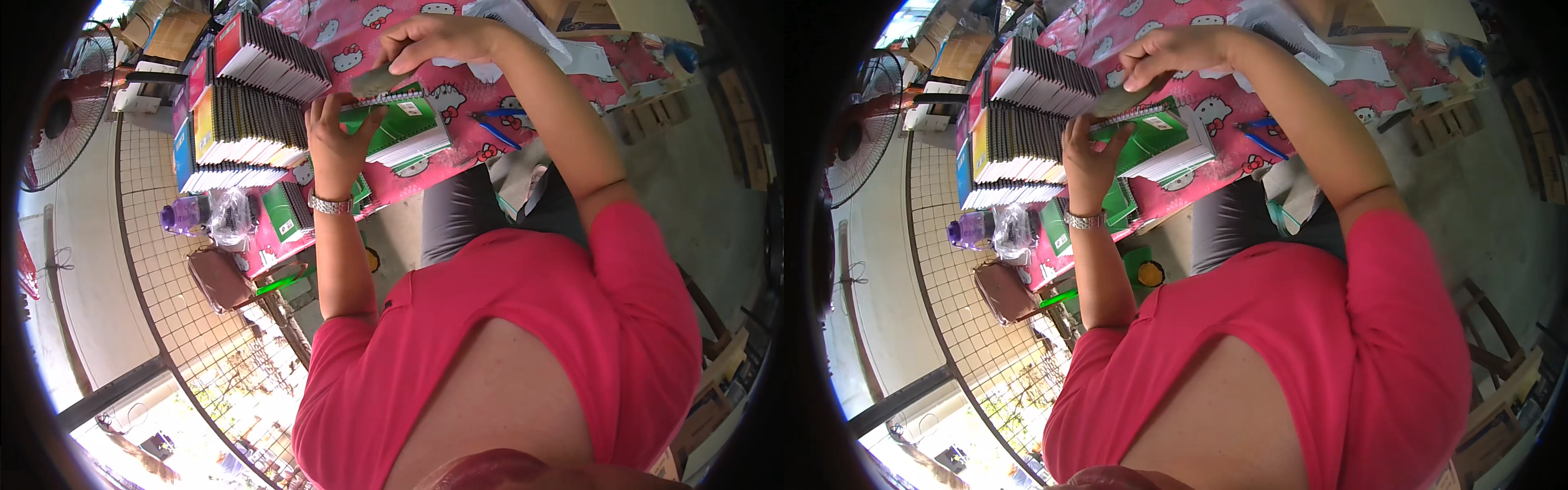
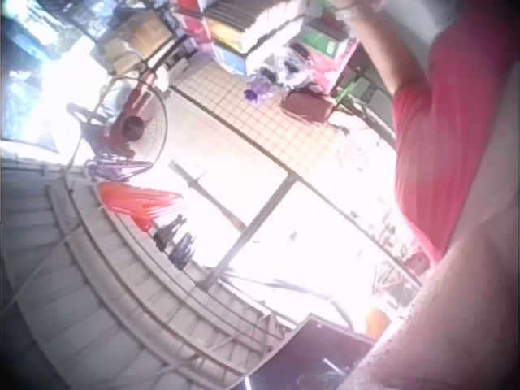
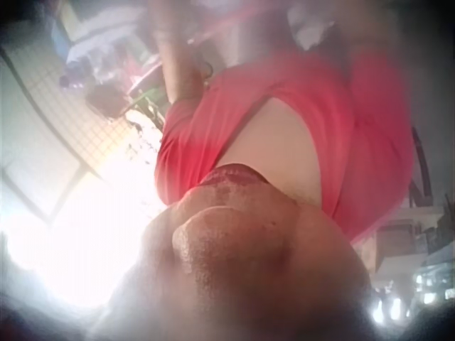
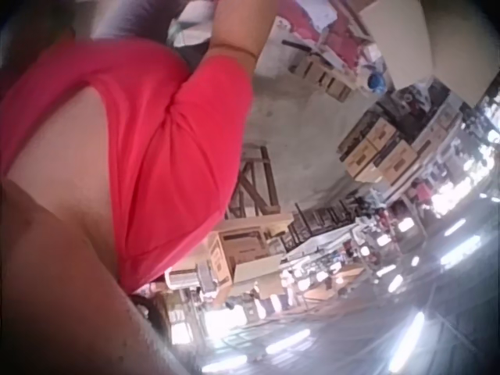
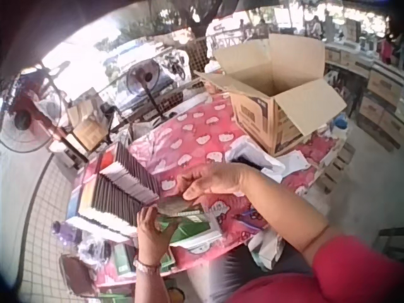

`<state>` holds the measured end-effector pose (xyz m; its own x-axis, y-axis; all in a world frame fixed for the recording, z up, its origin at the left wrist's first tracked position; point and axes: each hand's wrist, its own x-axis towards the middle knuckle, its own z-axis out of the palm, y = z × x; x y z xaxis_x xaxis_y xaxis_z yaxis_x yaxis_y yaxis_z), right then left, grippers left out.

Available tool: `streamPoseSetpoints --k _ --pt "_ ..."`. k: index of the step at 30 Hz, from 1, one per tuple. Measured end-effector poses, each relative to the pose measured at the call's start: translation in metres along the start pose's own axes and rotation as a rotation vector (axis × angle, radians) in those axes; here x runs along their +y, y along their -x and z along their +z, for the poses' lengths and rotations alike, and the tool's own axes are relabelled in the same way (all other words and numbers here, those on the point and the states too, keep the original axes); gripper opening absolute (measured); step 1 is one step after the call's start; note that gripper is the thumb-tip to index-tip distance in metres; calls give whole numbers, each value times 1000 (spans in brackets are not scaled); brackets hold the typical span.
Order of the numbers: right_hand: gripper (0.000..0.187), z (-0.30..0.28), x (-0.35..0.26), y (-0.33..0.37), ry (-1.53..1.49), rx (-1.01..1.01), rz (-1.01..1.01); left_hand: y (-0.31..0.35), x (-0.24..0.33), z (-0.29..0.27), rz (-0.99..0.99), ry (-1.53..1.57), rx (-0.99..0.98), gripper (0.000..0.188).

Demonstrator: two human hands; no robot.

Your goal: The person picks up several notebooks, turning them over and handling them one at a time.

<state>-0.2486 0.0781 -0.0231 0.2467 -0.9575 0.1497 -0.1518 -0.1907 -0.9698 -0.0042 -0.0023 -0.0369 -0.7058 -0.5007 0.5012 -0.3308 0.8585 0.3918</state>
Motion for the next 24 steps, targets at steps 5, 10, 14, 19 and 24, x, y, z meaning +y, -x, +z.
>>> streamPoseSetpoints --k 5,10,14,19,24 --pt "20 16 -8 0 -543 -17 -123 4 -10 -3 -75 154 -41 36" --pt "22 19 -8 -3 -474 102 -116 3 -8 -3 -101 197 -42 37" --pt "25 3 9 -10 167 33 111 -2 -5 -1 -120 224 -43 37" --pt "28 14 3 -10 -177 30 -35 2 -13 -3 -166 226 -43 37" --pt "30 -3 126 9 510 530 331 3 -16 2 -250 345 -13 29"
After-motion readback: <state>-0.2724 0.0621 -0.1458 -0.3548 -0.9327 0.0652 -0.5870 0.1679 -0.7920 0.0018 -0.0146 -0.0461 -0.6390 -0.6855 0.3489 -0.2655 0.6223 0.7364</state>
